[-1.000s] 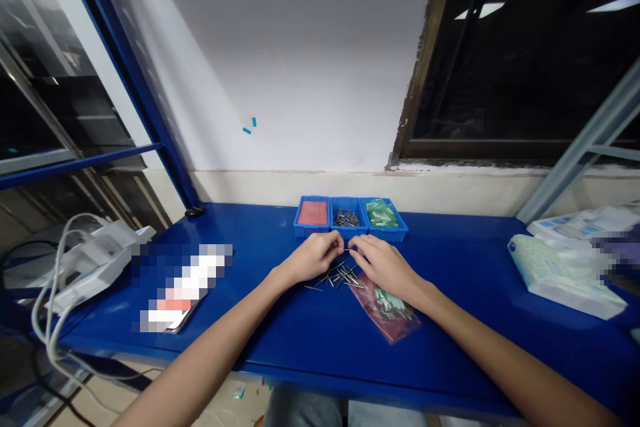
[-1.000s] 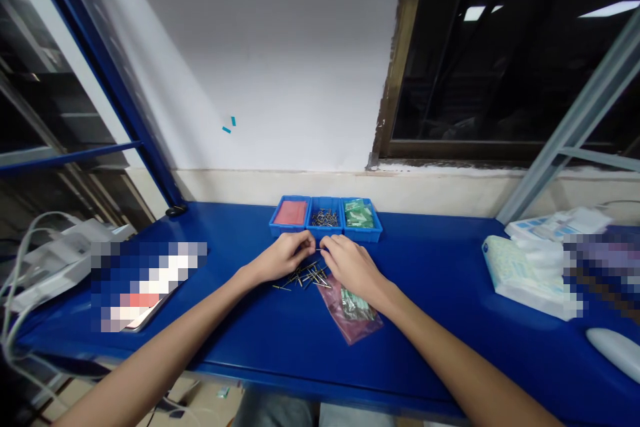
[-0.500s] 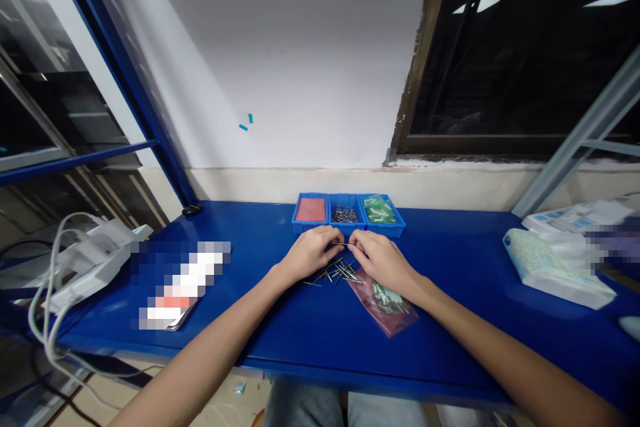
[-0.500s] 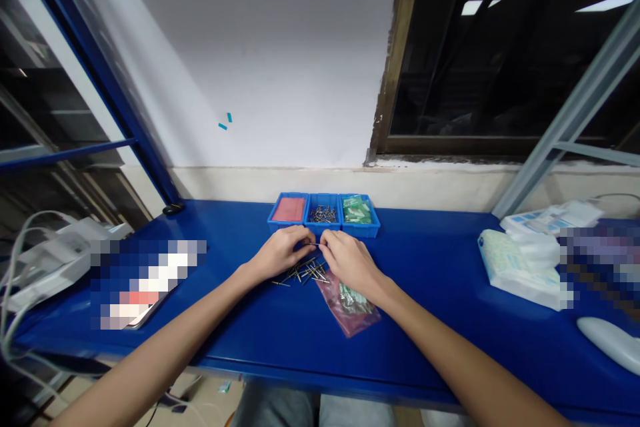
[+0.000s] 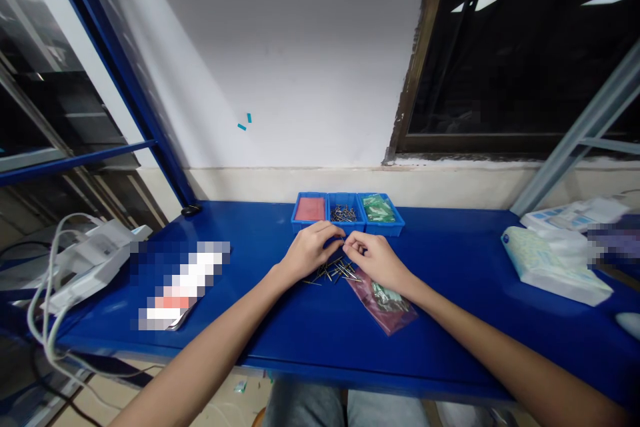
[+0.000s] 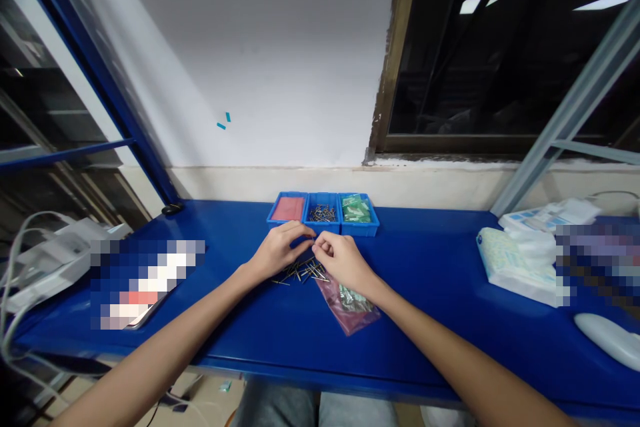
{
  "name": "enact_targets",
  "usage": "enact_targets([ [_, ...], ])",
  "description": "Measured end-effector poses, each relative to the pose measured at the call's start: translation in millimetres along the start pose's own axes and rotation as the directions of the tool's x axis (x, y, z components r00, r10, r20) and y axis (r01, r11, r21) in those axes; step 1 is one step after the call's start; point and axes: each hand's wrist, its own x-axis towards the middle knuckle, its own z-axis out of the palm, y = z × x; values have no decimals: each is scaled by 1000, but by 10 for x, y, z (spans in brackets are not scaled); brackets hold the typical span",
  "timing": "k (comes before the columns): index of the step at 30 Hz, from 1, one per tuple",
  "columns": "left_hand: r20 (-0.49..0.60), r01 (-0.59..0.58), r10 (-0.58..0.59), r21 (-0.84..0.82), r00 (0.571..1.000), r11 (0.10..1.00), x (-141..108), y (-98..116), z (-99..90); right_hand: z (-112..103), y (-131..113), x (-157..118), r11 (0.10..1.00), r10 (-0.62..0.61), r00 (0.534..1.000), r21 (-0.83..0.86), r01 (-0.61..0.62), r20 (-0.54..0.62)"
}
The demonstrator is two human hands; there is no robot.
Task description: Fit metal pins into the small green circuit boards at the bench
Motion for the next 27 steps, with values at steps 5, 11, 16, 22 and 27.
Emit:
enact_targets([
  [5,-17,50,-51,-16,999,999,-2,14,12,-38,-39,9,997,-9,999,80,12,-46],
  [11,-30,141,-151,-217,988,966,16,68,12,-59,68,33,998,-64,990,-16,63,-127],
  [16,-21,118,-126,-214,992,970,28,81,17,-48,60,32,993,-108,992,-54,105,-57],
  [22,-127,41,-39,12,991,999,4,38,25,-51,41,32,1000,-24,997,12,25,-69],
  [27,-26,8,-8,-17,1000,1000,-1,47,17,-58,13,24,998,-7,996,60,12,-86],
])
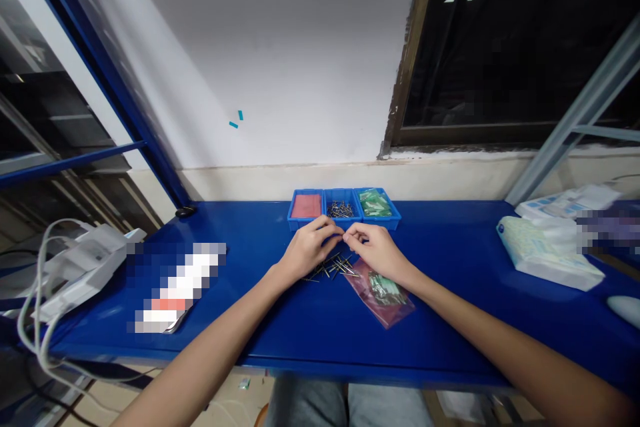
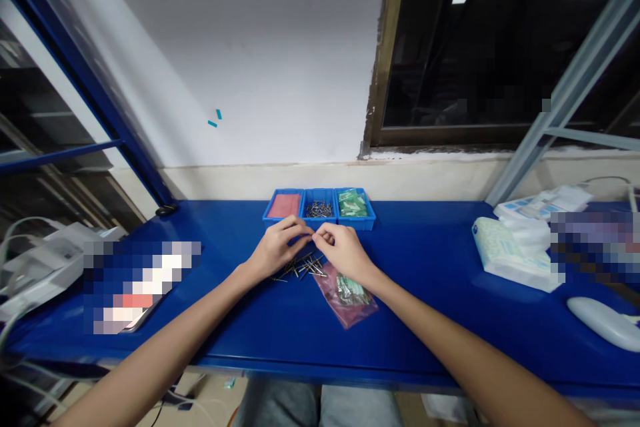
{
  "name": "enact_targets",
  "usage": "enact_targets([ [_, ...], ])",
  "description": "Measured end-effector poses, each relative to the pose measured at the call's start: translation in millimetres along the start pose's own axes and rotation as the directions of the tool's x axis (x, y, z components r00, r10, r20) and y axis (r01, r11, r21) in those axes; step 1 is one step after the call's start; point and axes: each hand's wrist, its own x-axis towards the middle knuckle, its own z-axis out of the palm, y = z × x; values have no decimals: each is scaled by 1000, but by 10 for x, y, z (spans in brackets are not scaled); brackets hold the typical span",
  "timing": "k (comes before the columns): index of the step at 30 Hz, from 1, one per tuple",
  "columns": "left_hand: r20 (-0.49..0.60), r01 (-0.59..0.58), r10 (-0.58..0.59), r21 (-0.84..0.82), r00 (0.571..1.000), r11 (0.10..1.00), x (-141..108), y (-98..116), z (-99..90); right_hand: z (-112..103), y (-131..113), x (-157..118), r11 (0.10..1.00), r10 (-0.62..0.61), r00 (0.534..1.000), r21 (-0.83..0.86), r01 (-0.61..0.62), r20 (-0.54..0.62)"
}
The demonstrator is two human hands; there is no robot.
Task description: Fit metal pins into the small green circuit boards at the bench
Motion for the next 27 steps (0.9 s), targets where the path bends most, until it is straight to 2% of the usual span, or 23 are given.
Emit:
enact_targets([
  [4,15,8,-7,-35,1000,999,3,19,7,4,-21,-14,1000,0,1000,25,0,1],
  [8,-10,39,-40,-62,999,997,6,30,12,-8,-9,-5,985,4,999,175,-11,41],
  [11,-29,98,-103,-149,994,984,18,42,11,-39,11,22,968,1,999,250,-11,37],
  [15,-81,147,-168,-215,982,966,40,51,14,-70,48,42,996,-12,1000,92,14,-26],
  [17,-93,178,-203,-224,975,958,48,52,18,-64,61,37,1000,-18,1000,13,18,20],
  [20,-92,211,-237,-229,967,950,48,48,23,-40,64,20,1000,-12,995,-21,14,96],
  [24,-61,174,-187,-169,980,970,35,23,25,-26,64,14,1000,10,997,-2,-10,72],
  [27,-49,102,-106,-86,993,991,20,2,31,-38,73,30,994,36,998,101,-40,43],
])
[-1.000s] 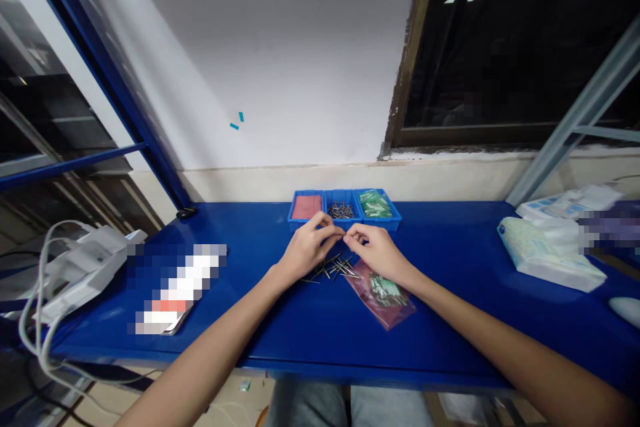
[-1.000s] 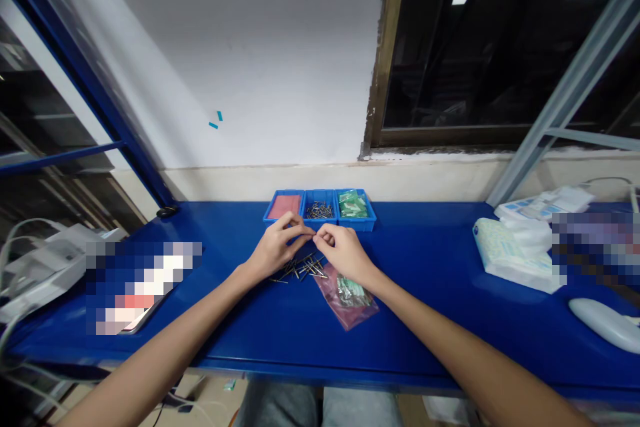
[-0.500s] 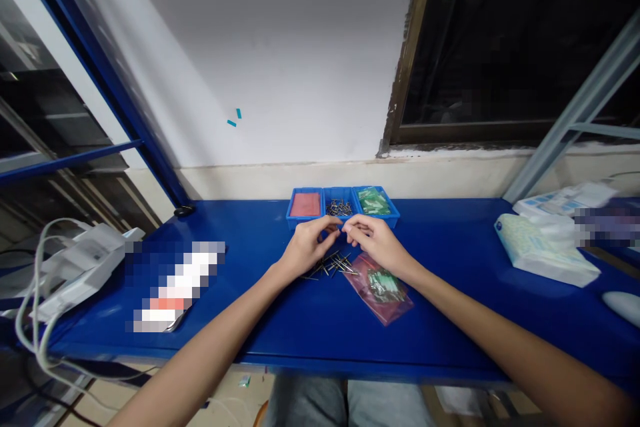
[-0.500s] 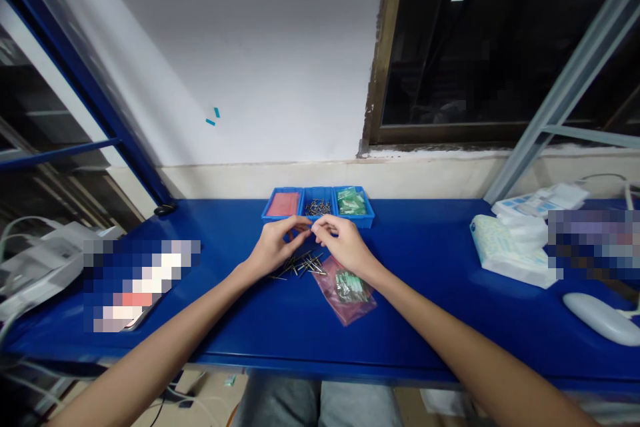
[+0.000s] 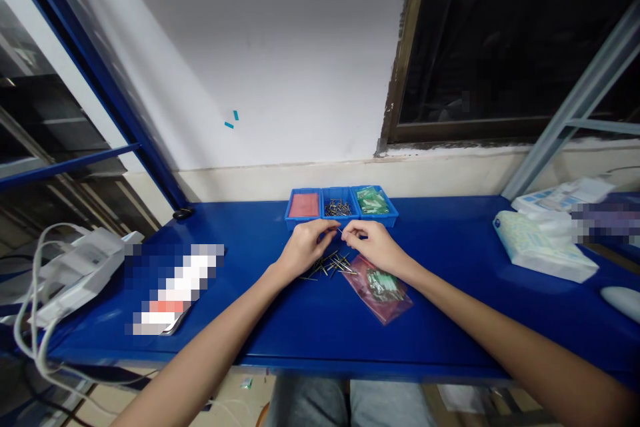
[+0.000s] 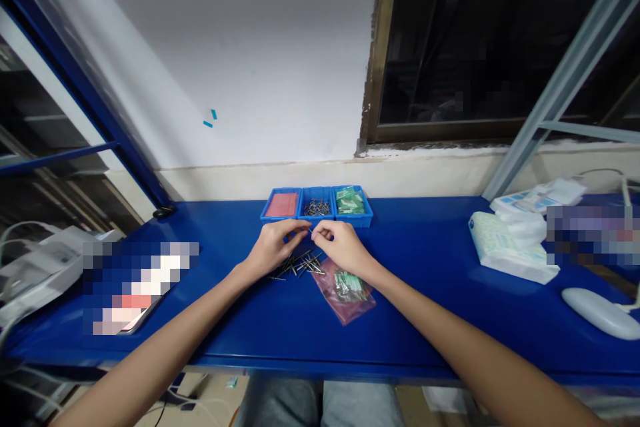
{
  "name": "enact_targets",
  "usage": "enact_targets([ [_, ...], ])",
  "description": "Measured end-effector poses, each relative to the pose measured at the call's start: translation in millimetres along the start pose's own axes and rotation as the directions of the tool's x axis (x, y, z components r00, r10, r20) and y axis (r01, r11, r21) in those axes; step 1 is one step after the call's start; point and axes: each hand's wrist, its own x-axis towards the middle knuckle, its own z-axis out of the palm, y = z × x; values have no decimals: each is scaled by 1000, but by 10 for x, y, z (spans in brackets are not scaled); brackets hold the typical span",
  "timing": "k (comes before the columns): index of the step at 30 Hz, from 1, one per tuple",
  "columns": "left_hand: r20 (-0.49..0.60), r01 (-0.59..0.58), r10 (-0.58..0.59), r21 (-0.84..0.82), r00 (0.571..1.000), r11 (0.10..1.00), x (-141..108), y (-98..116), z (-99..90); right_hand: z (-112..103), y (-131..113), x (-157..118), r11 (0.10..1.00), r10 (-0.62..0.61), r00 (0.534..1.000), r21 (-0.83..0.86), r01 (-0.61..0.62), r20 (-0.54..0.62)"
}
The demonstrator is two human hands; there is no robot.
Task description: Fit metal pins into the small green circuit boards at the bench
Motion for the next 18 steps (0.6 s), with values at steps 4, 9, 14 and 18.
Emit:
enact_targets([
  [4,-6,-42,43,79,999,996,-15,7,13,-27,-10,20,965,46,998,257,-57,47],
  [9,-12,-42,44,129,999,991,-19,35,13,-43,-17,15,892,87,994,438,-109,71],
  [14,10,-13,13,62,1000,998,-2,41,7,-54,-41,4,888,95,992,444,-122,82],
  [18,-8,179,-182,-142,983,974,20,58,31,-69,-66,20,897,102,993,425,-119,63],
])
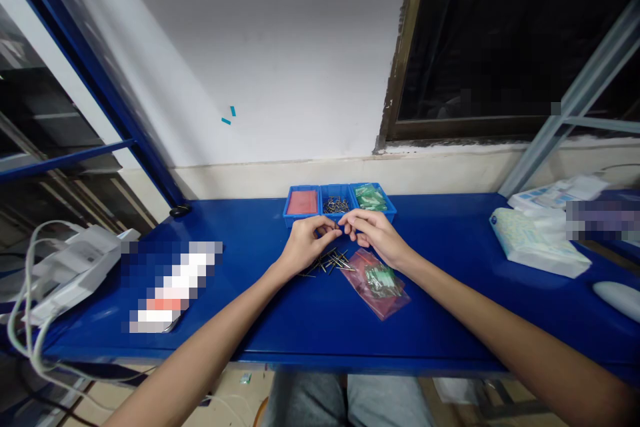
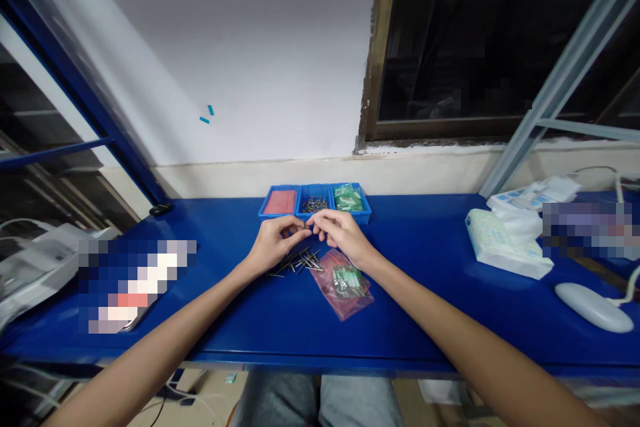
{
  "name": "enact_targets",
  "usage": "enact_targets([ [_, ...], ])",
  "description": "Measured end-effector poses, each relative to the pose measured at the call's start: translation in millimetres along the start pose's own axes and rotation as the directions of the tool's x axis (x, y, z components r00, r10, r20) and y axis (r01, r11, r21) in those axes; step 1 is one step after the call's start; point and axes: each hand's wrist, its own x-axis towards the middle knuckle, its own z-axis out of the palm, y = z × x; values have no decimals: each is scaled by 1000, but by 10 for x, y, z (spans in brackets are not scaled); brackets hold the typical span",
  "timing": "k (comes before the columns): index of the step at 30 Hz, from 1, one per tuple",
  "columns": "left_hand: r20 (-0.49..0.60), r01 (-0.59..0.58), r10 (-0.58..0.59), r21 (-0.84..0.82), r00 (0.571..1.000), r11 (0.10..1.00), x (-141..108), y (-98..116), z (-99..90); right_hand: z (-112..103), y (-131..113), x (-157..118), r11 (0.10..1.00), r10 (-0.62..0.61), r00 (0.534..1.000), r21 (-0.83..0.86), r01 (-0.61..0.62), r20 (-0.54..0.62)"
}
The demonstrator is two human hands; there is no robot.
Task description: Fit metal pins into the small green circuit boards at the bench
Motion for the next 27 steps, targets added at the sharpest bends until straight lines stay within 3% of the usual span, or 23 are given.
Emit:
enact_targets([
  [5,46,206,-201,-285,978,936,20,-3,24,-8,75,43,967,-97,994,-240,84,-46],
  [9,40,214,-219,-435,975,874,24,-17,34,18,93,23,929,-161,987,-340,144,-23],
  [12,37,207,-213,-453,976,867,20,-6,36,43,56,-11,900,-192,979,-409,151,-62],
  [16,78,159,-140,-373,987,914,15,23,20,36,33,-21,875,-222,975,-447,185,-31],
  [20,103,40,-28,-117,994,992,3,-1,-6,5,11,-9,794,-284,959,-557,244,16],
  [27,129,-65,54,78,990,995,-16,-24,-26,15,-39,-39,643,-403,913,-688,336,70],
])
